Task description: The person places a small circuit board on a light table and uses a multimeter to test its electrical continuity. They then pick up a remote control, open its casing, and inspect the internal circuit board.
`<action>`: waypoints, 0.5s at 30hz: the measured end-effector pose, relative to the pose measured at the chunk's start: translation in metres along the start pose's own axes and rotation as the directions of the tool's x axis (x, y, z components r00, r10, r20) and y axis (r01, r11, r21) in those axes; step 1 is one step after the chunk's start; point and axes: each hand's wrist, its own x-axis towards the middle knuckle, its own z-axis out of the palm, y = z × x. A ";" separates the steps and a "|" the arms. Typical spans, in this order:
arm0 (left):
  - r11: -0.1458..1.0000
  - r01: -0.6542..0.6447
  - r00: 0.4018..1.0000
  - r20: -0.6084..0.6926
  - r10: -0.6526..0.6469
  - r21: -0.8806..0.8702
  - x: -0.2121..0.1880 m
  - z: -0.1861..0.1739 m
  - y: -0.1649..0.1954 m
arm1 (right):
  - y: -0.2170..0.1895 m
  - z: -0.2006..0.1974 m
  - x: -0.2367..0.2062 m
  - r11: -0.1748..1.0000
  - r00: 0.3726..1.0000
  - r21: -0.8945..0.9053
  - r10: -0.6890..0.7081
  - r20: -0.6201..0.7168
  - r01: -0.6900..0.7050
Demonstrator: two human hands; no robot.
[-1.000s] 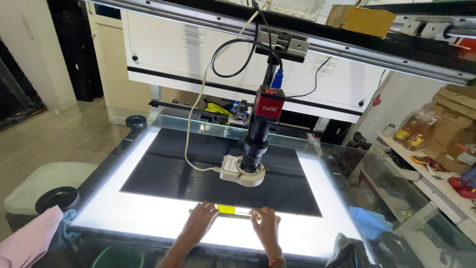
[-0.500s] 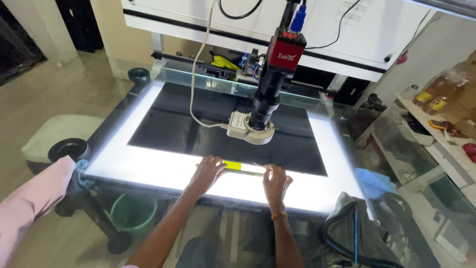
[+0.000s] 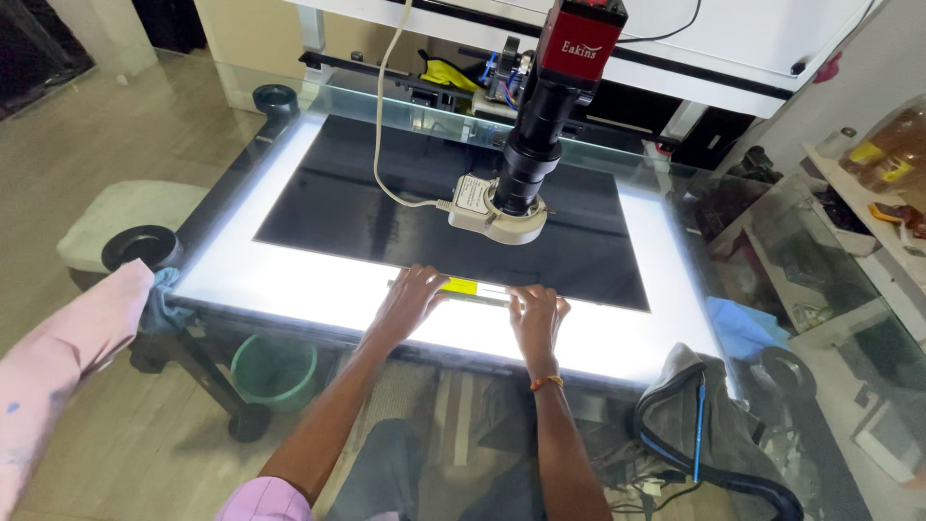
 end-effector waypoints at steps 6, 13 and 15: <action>0.999 -0.026 1.000 0.014 0.026 0.033 0.004 0.000 -0.005 | -0.007 0.005 0.008 0.999 0.997 0.027 0.016 0.076 -0.019; 0.999 -0.021 0.999 0.038 0.020 0.038 0.009 0.004 -0.013 | -0.006 0.009 0.019 0.998 0.990 0.047 0.045 0.136 -0.052; 0.999 -0.010 0.999 0.046 0.009 0.031 0.011 0.006 -0.017 | -0.007 0.012 0.023 0.997 0.988 0.056 0.049 0.144 -0.057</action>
